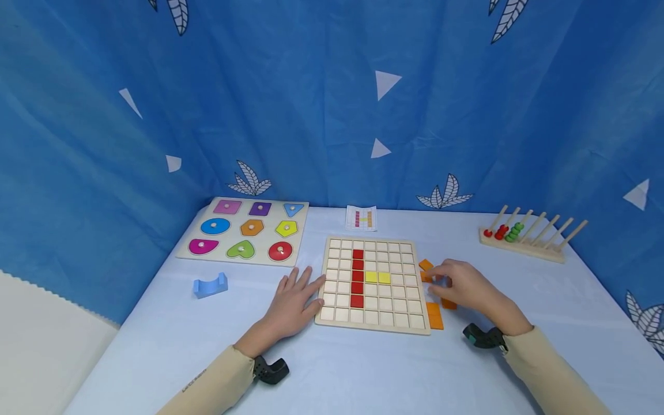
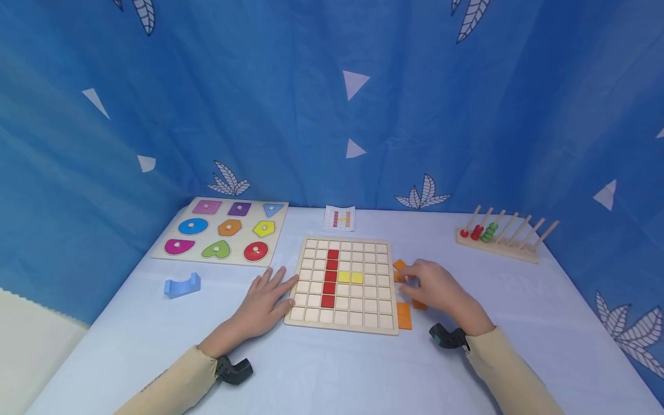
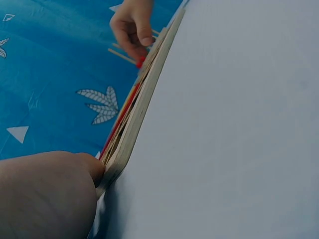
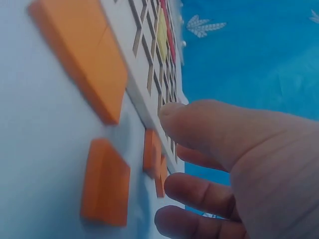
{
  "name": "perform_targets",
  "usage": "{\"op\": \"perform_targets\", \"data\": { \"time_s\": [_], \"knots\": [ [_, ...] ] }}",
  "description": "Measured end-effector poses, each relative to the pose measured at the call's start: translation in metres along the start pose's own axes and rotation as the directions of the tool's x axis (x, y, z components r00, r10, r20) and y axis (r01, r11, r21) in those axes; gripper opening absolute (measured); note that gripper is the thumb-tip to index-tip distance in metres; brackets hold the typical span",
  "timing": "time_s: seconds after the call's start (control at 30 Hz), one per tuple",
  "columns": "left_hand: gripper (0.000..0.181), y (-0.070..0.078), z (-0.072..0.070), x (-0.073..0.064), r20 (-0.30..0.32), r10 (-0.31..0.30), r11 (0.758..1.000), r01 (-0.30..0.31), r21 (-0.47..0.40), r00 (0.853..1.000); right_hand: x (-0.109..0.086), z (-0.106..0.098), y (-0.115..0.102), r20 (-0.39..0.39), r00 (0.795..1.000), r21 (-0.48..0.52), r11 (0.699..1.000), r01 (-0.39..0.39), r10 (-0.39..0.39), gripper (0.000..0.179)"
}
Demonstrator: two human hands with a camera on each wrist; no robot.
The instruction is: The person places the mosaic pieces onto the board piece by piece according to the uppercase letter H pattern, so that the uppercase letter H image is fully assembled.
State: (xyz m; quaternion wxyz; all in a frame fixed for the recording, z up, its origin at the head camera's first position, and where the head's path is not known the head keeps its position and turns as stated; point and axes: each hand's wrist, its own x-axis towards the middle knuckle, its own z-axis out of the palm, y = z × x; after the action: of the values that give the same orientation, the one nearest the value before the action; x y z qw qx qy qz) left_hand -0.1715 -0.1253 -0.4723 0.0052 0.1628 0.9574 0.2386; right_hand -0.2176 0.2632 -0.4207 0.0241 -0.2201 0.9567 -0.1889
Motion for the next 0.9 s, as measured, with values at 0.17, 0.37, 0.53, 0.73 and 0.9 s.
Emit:
{"op": "perform_targets", "data": {
  "time_s": [0.17, 0.37, 0.53, 0.73, 0.9],
  "knots": [
    [0.055, -0.001, 0.000, 0.000, -0.003, 0.000, 1.000, 0.000, 0.002, 1.000, -0.007, 0.001, 0.007, -0.007, 1.000, -0.017, 1.000, -0.022, 0.022, 0.029],
    [0.054, -0.001, 0.001, 0.000, -0.006, 0.006, 1.000, -0.006, 0.000, 1.000, -0.015, 0.002, 0.008, -0.007, 1.000, -0.019, 0.999, -0.030, 0.029, 0.030],
    [0.054, -0.001, 0.001, 0.001, -0.012, 0.015, 1.000, -0.015, 0.004, 1.000, -0.021, 0.002, 0.008, -0.018, 0.999, -0.027, 0.999, -0.038, 0.038, 0.031],
    [0.054, -0.001, 0.000, 0.001, -0.010, 0.013, 1.000, -0.013, 0.002, 1.000, -0.027, 0.003, 0.009, -0.020, 0.999, -0.043, 0.999, -0.032, 0.031, 0.032],
    [0.054, -0.001, 0.001, 0.001, -0.011, 0.011, 1.000, -0.011, -0.005, 1.000, -0.031, 0.004, 0.010, -0.025, 0.999, -0.054, 0.998, -0.036, 0.035, 0.033]
  ]
}}
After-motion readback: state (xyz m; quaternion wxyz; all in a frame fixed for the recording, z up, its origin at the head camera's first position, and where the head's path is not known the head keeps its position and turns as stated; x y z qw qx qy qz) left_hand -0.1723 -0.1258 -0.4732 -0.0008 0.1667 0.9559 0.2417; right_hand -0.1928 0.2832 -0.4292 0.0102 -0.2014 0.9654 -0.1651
